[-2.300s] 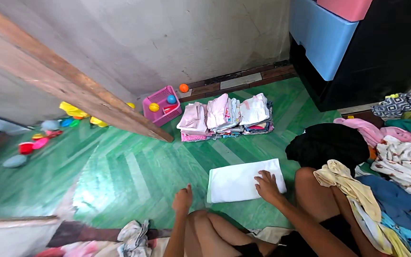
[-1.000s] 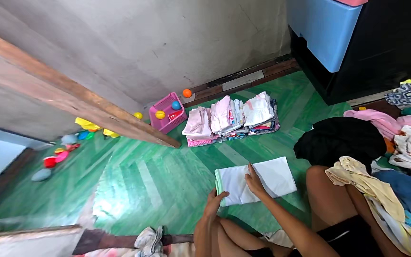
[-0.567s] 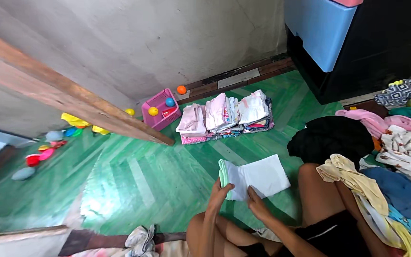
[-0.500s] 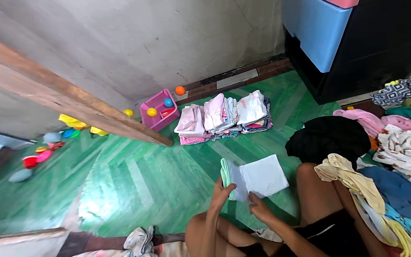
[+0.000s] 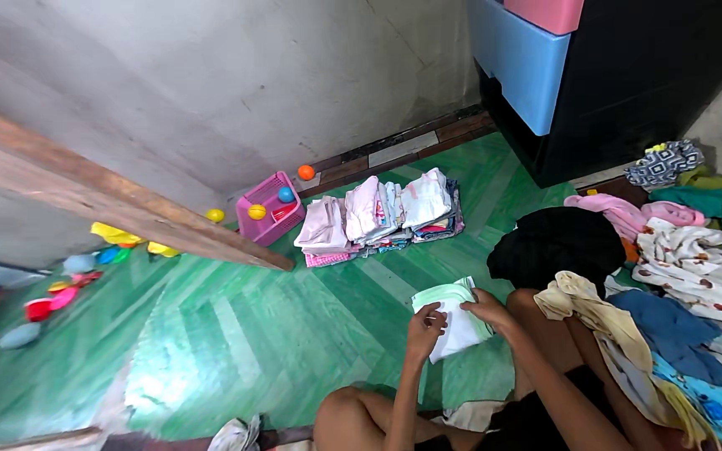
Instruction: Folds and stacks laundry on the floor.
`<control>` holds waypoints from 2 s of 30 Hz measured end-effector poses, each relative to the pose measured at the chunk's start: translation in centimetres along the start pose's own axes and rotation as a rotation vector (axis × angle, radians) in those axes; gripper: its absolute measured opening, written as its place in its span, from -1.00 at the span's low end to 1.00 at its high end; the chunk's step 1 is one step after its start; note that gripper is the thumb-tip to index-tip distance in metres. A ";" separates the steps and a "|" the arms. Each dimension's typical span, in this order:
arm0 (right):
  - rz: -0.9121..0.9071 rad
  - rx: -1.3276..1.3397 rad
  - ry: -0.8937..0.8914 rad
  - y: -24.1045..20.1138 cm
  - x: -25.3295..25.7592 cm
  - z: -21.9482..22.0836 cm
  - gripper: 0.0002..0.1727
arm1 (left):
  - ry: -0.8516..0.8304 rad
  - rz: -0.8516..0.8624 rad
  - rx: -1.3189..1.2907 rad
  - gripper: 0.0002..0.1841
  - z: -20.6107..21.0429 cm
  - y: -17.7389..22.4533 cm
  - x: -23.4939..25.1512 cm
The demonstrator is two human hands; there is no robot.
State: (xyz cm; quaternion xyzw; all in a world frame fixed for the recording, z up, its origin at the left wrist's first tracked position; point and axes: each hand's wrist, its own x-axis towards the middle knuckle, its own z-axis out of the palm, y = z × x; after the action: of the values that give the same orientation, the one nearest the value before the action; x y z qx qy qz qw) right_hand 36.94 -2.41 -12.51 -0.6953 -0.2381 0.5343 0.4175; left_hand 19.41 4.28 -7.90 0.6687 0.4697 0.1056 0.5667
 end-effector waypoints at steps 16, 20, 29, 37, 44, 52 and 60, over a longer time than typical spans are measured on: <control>0.087 -0.529 0.190 0.8 0.2 1.0 -0.20 | 0.061 0.016 0.705 -0.29 2.7 -7.3 0.9; 0.124 -0.606 0.154 0.8 0.2 1.2 -0.09 | 0.026 -0.073 0.759 -0.17 2.8 -6.2 1.2; -0.269 -0.408 0.034 0.6 -0.7 4.6 -0.62 | 0.364 0.147 0.306 -0.32 3.4 -9.7 -0.8; 0.137 0.255 0.084 1.4 2.1 4.5 -0.62 | 0.276 0.080 0.487 -0.26 2.1 -11.2 -2.1; 0.121 0.235 -0.010 1.1 1.4 3.4 -0.62 | 0.133 0.444 0.710 -0.40 1.6 -10.7 1.3; 0.164 0.224 -0.104 1.0 2.6 3.4 -0.59 | 0.256 0.455 0.997 -0.17 3.8 -12.5 3.3; -0.271 -0.179 0.340 2.0 4.0 1.7 -0.53 | 0.248 0.386 1.017 0.04 3.8 -12.1 3.4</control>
State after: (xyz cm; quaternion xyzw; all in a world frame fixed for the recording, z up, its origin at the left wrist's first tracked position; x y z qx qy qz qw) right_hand 36.34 0.22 -16.50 -0.7712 -0.3018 0.3254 0.4563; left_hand 17.64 3.31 -20.86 0.9144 0.3935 0.0455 0.0837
